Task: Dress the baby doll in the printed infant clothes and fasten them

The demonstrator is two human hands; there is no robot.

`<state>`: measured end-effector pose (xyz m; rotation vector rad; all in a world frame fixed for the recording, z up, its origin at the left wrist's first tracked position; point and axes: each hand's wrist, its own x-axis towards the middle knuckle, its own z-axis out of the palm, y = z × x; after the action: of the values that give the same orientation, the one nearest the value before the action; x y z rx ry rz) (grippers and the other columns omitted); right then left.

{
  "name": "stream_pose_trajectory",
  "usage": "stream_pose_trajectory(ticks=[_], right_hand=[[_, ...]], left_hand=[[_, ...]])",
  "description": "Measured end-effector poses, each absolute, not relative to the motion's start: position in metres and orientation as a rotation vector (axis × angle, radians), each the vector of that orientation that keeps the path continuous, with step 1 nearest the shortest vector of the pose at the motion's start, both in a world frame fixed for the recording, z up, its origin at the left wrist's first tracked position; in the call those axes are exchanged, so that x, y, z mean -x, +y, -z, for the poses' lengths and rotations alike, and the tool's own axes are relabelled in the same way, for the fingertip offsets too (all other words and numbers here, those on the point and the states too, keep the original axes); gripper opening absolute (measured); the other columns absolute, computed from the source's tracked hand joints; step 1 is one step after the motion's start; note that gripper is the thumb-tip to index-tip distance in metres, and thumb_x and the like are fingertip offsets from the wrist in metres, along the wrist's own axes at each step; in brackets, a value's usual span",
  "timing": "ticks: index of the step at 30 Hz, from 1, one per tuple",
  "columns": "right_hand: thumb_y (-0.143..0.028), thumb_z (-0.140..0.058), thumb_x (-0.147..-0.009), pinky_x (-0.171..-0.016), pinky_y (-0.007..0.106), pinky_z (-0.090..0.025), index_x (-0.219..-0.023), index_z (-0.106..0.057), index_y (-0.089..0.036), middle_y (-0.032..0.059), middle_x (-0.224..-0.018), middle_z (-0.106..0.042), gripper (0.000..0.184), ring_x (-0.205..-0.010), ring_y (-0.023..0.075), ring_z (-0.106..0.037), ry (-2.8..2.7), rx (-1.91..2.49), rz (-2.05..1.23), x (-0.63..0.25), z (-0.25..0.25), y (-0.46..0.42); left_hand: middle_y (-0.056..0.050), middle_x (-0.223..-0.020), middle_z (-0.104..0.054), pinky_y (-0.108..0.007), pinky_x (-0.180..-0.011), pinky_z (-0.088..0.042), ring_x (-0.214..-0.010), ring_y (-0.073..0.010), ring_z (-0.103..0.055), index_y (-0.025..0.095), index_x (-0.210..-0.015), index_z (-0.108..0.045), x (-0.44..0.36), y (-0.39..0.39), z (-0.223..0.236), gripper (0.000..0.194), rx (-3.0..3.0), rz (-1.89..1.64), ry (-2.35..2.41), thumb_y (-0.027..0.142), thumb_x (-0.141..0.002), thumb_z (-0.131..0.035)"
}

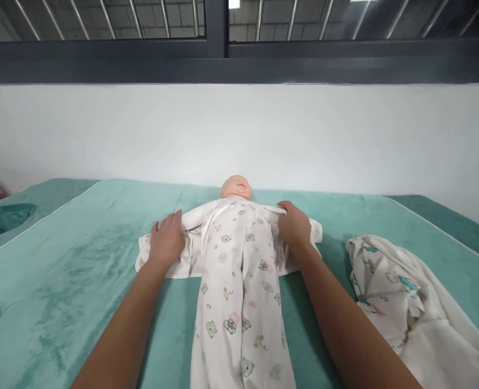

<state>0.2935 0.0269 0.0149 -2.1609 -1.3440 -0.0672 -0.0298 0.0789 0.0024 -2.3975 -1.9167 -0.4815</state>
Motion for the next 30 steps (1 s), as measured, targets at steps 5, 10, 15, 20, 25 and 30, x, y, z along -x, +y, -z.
stream_pose_trajectory(ticks=[5, 10, 15, 20, 25, 30], right_hand=[[-0.030, -0.040, -0.090, -0.078, 0.034, -0.038, -0.114, -0.060, -0.022, 0.0092, -0.104, -0.070, 0.031, -0.095, 0.0275, -0.063, -1.397, 2.329, -0.018, -0.294, -0.018, 0.028], [-0.039, -0.036, -0.093, -0.073, 0.032, -0.037, -0.102, -0.062, -0.022, 0.0097, -0.101, -0.069, 0.032, -0.091, 0.0259, -0.062, -1.425, 2.368, -0.044, -0.293, -0.021, 0.028], [-0.041, -0.033, -0.094, -0.068, 0.030, -0.035, -0.103, -0.063, -0.024, 0.0079, -0.098, -0.069, 0.035, -0.087, 0.0246, -0.061, -1.406, 2.338, -0.072, -0.295, -0.022, 0.027], [-0.041, -0.038, -0.092, -0.067, 0.029, -0.034, -0.104, -0.064, -0.027, 0.0058, -0.098, -0.070, 0.033, -0.088, 0.0237, -0.061, -1.321, 2.241, -0.108, -0.299, -0.021, 0.028], [-0.038, -0.042, -0.088, -0.071, 0.030, -0.036, -0.111, -0.064, -0.029, 0.0043, -0.101, -0.070, 0.033, -0.092, 0.0244, -0.061, -1.293, 2.167, -0.126, -0.301, -0.021, 0.031], [-0.033, -0.044, -0.087, -0.073, 0.031, -0.039, -0.113, -0.064, -0.027, 0.0056, -0.103, -0.070, 0.033, -0.093, 0.0243, -0.061, -1.305, 2.175, -0.208, -0.305, -0.022, 0.032]], left_hand=[[-0.007, -0.132, -0.060, -0.041, -0.112, -0.036, -0.125, -0.0229, -0.052, 0.020, -0.127, -0.055, 0.024, 0.068, -0.016, 0.052, 2.374, 1.111, -2.049, 0.010, -0.079, -0.037], [-0.004, -0.125, -0.063, -0.034, -0.103, -0.044, -0.117, -0.0204, -0.056, 0.022, -0.117, -0.061, -0.043, 0.045, -0.060, 0.035, 2.667, 1.297, -1.687, 0.030, -0.091, -0.038], [-0.010, -0.119, -0.063, -0.042, -0.105, -0.038, -0.118, -0.0258, -0.053, 0.017, -0.109, -0.065, -0.128, 0.044, -0.090, 0.034, 2.854, 0.351, -1.251, 0.037, -0.090, -0.044], [-0.013, -0.116, -0.064, -0.041, -0.094, -0.045, -0.109, -0.0276, -0.059, 0.018, -0.104, -0.068, -0.176, 0.067, -0.093, 0.032, 2.828, -0.271, -1.247, 0.038, -0.083, -0.055], [-0.011, -0.106, -0.071, -0.043, -0.094, -0.044, -0.105, -0.0287, -0.063, 0.021, -0.101, -0.070, -0.204, 0.084, -0.083, 0.028, 2.841, -0.513, -1.220, 0.028, -0.073, -0.067], [-0.013, -0.110, -0.070, -0.048, -0.093, -0.044, -0.106, -0.0312, -0.062, 0.019, -0.106, -0.067, -0.207, 0.084, -0.084, 0.030, 2.832, -0.527, -1.215, 0.025, -0.077, -0.062]])
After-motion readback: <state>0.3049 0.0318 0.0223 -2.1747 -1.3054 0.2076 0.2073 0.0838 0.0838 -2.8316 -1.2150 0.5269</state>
